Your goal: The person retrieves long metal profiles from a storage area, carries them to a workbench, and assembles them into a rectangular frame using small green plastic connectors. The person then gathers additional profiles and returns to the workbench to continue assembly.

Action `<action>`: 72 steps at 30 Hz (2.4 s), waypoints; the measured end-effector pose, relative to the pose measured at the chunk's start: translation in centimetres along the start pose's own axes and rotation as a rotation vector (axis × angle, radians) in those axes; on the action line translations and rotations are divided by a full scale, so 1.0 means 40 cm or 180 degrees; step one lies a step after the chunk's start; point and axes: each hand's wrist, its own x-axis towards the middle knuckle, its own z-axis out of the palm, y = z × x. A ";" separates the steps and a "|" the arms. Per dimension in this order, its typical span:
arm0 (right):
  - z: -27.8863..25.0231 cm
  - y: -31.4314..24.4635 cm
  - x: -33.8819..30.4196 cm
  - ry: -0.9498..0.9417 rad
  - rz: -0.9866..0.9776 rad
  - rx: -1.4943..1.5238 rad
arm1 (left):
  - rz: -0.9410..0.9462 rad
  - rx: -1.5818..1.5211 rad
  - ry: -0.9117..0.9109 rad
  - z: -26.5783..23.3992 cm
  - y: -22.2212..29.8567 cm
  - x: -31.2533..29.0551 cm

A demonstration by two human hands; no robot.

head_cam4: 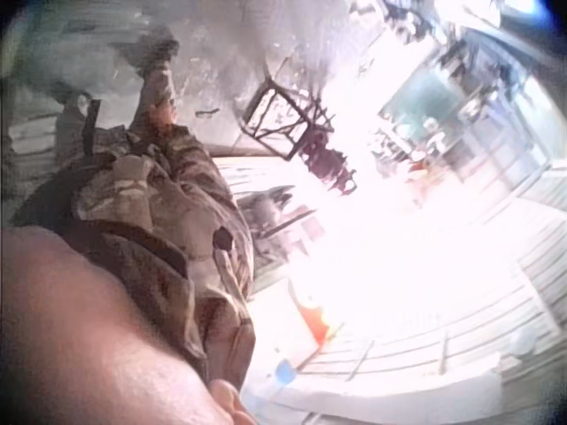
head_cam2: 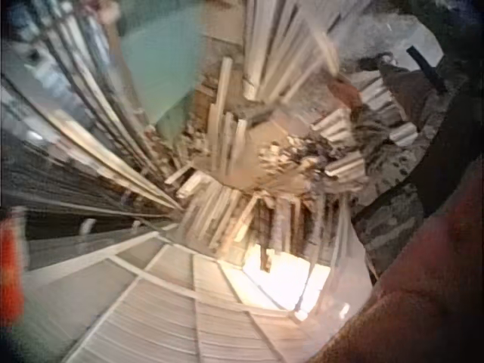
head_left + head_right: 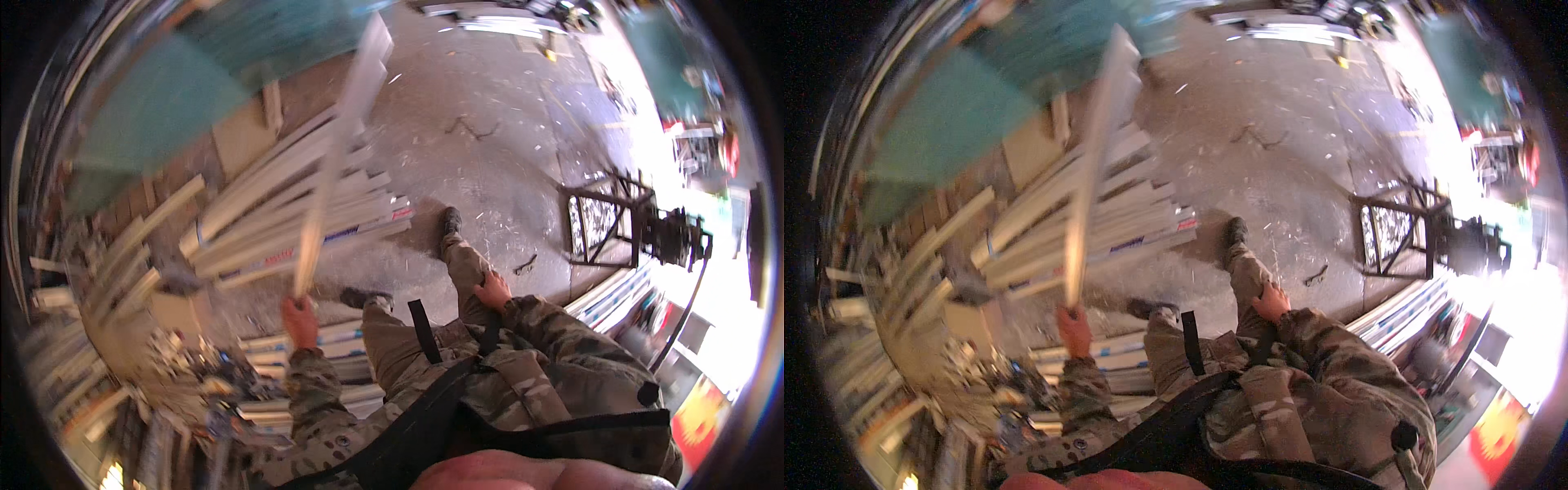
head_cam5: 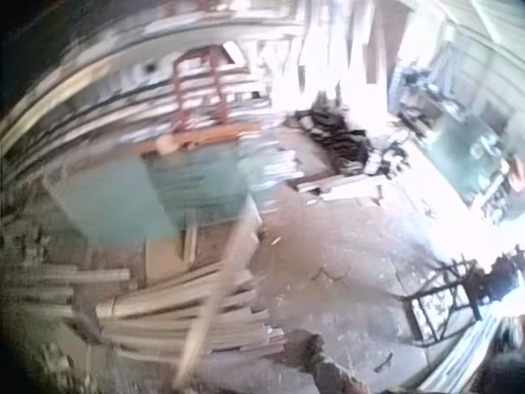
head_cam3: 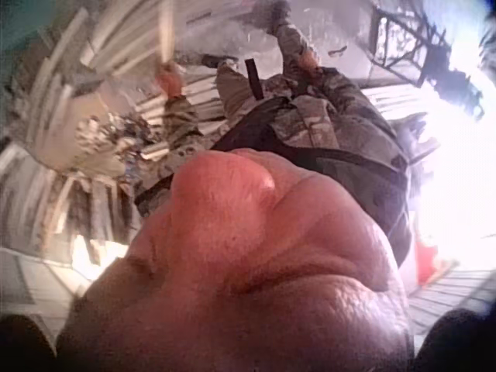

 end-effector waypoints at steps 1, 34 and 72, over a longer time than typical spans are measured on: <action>-0.038 0.001 0.027 -0.0024 0.0013 0.0010 | 0.0018 -0.0161 -0.0521 0.036 0.072 -0.002; -1.087 0.716 0.409 0.1340 0.2117 0.3913 | 0.1804 0.1151 -0.2770 0.877 2.280 0.390; -2.335 2.879 1.134 0.1496 0.3840 0.5516 | 0.3770 0.2232 -0.3718 3.120 4.902 -0.983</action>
